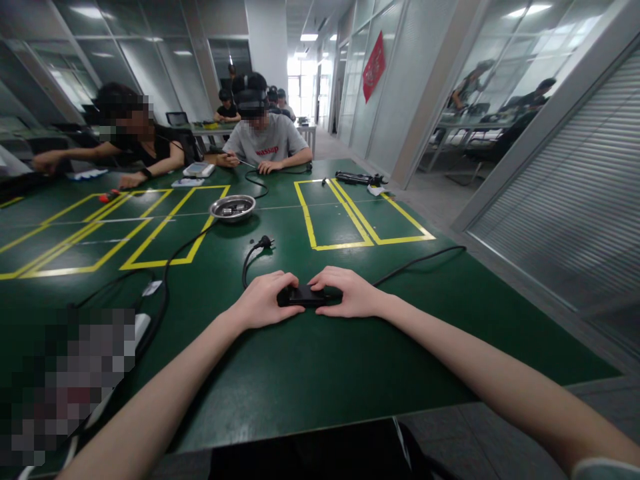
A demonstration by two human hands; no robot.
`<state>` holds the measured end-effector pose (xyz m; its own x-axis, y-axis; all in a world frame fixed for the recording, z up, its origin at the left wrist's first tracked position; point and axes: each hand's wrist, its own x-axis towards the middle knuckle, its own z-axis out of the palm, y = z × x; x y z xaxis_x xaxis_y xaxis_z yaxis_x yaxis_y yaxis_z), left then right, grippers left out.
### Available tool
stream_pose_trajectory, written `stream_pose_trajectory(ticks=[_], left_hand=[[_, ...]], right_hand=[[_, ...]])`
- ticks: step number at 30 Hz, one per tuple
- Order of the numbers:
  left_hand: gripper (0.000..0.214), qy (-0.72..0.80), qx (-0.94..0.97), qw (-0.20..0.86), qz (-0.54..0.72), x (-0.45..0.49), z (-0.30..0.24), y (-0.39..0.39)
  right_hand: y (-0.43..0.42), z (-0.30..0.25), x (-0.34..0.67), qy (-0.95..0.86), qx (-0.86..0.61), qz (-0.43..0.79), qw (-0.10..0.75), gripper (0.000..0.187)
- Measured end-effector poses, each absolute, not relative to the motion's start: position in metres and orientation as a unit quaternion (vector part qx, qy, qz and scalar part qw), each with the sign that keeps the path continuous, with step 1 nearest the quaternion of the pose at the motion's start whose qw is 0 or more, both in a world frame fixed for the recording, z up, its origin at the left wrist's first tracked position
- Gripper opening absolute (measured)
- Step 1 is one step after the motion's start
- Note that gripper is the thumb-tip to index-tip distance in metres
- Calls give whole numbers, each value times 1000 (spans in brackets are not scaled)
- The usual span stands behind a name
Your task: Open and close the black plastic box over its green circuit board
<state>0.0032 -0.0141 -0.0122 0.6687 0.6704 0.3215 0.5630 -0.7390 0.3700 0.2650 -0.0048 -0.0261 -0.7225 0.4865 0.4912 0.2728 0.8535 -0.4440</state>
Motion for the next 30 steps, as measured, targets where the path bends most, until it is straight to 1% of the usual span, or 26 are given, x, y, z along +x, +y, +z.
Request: stream_pose_trajectory(ticks=[3, 5, 10, 13, 16, 19, 26, 30], left_hand=[[27, 342, 906, 119, 218, 4, -11, -14], [25, 345, 907, 111, 213, 5, -10, -15], [26, 352, 907, 101, 209, 12, -8, -17], [31, 351, 909, 101, 202, 15, -9, -17], [26, 351, 912, 97, 189, 16, -12, -16], [23, 338, 919, 83, 186, 15, -13, -14], [31, 303, 941, 5, 153, 14, -11, -14], [33, 303, 942, -22, 141, 14, -9, -14]], right_hand=[[-5, -25, 264, -914, -233, 169, 286, 37], [-5, -25, 262, -913, -253, 160, 276, 40], [-3, -26, 257, -933, -252, 92, 240, 46], [-2, -27, 257, -946, -231, 62, 220, 40], [-2, -28, 258, -948, -224, 48, 221, 32], [-2, -28, 257, -948, -226, 48, 221, 28], [-5, -24, 258, -942, -244, 61, 220, 27], [-6, -22, 259, -943, -238, 32, 229, 33]])
